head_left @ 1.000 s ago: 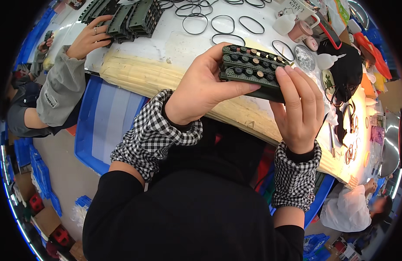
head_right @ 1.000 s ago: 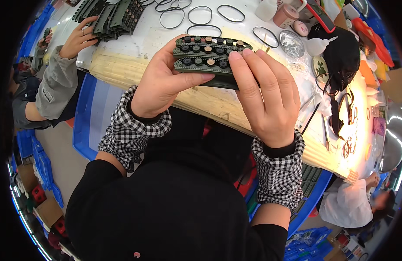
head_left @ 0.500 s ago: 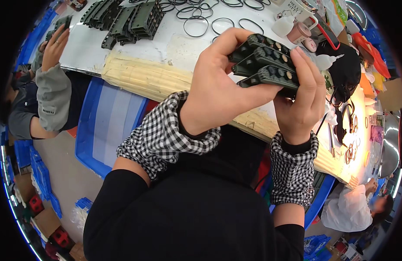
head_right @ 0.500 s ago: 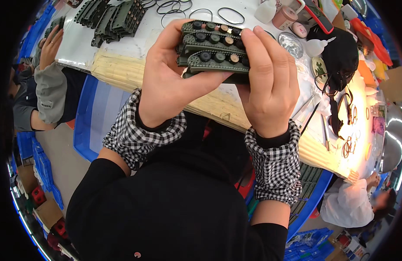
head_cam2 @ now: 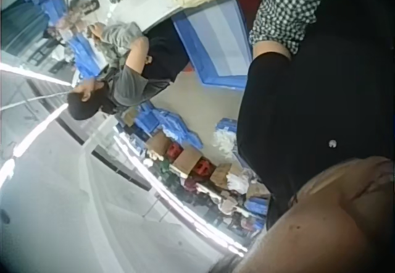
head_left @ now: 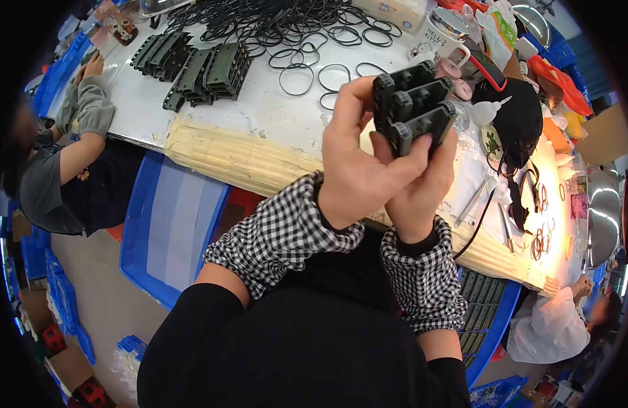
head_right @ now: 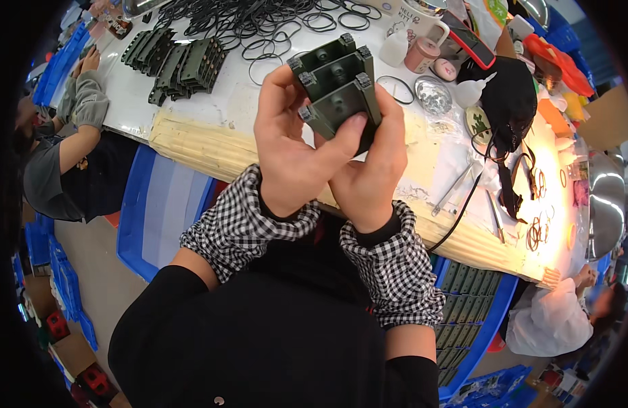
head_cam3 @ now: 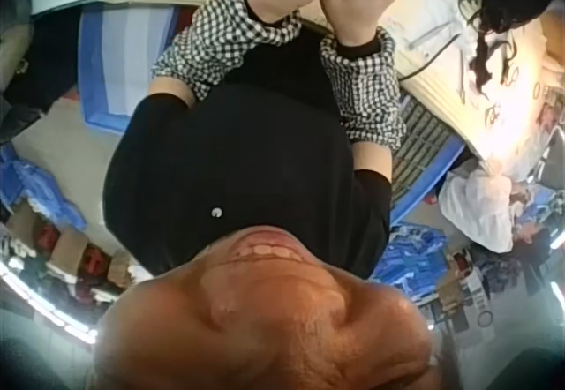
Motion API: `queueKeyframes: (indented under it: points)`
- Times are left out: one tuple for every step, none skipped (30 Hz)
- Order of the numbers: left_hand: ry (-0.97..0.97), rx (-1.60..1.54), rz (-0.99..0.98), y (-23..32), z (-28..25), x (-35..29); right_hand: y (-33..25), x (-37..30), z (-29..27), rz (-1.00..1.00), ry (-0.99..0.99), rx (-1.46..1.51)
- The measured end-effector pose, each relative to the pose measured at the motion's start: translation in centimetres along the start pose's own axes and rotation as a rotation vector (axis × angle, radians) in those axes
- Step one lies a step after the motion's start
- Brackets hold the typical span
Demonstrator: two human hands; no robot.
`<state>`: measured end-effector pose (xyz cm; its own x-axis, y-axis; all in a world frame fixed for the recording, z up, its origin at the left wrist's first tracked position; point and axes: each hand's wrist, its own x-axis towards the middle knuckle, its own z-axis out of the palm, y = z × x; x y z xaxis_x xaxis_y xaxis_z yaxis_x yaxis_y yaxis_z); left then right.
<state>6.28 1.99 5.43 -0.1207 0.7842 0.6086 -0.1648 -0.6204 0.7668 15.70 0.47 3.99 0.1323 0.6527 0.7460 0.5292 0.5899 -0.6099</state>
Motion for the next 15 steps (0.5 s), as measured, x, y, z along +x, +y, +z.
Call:
queueKeyframes:
  points:
    - [-0.003, -0.045, -0.032, 0.0, -0.5, 0.3, 0.1, -0.2, -0.1, 0.02, -0.086, 0.042]
    - [-0.01, -0.066, -0.109, 0.2, -1.2, 0.6, -0.2, -0.1, -0.6, 0.022, -0.19, 0.092]
    - [-0.009, -0.146, -0.247, 0.3, -1.6, 0.9, -0.3, -0.1, -0.8, -0.051, -0.188, 0.033]
    - [-0.009, -0.225, -0.386, 0.4, -2.0, 1.2, -0.3, 0.0, -1.0, -0.124, -0.187, -0.027]
    - [-0.082, -0.262, -0.485, 0.1, -2.7, 1.6, -0.3, 0.2, -1.7, -0.188, -0.213, -0.113]
    - [-0.066, -0.324, -0.582, 0.2, -3.2, 1.5, -0.5, 0.5, -2.4, -0.221, -0.271, -0.198]
    - [-0.051, -0.387, -0.678, 0.2, -3.6, 1.5, -0.8, 0.9, -3.0, -0.253, -0.328, -0.283]
    - [-0.035, -0.45, -0.775, 0.2, -3.8, 1.4, -1.0, 1.0, -3.3, -0.284, -0.384, -0.369]
    - [-0.002, -0.454, -0.791, -0.2, -3.6, 0.9, -1.0, 0.8, -3.2, -0.262, -0.336, -0.399]
    - [0.025, -0.48, -0.804, -0.5, -3.5, 0.5, -1.0, 0.3, -3.0, -0.242, -0.319, -0.407]
    - [0.054, -0.506, -0.817, -0.6, -3.3, 0.2, -1.0, -0.2, -2.7, -0.222, -0.302, -0.413]
    - [0.09, -0.53, -0.827, -0.7, -3.1, -0.2, -1.0, -0.6, -2.5, -0.207, -0.291, -0.415]
    - [0.122, -0.541, -0.836, -0.7, -2.7, -0.5, -1.0, -0.8, -2.3, -0.194, -0.259, -0.403]
    - [0.154, -0.552, -0.843, -0.8, -2.3, -0.8, -1.0, -0.9, -2.1, -0.183, -0.229, -0.39]
    - [0.187, -0.56, -0.849, -0.8, -2.0, -0.9, -1.0, -1.0, -1.9, -0.171, -0.196, -0.374]
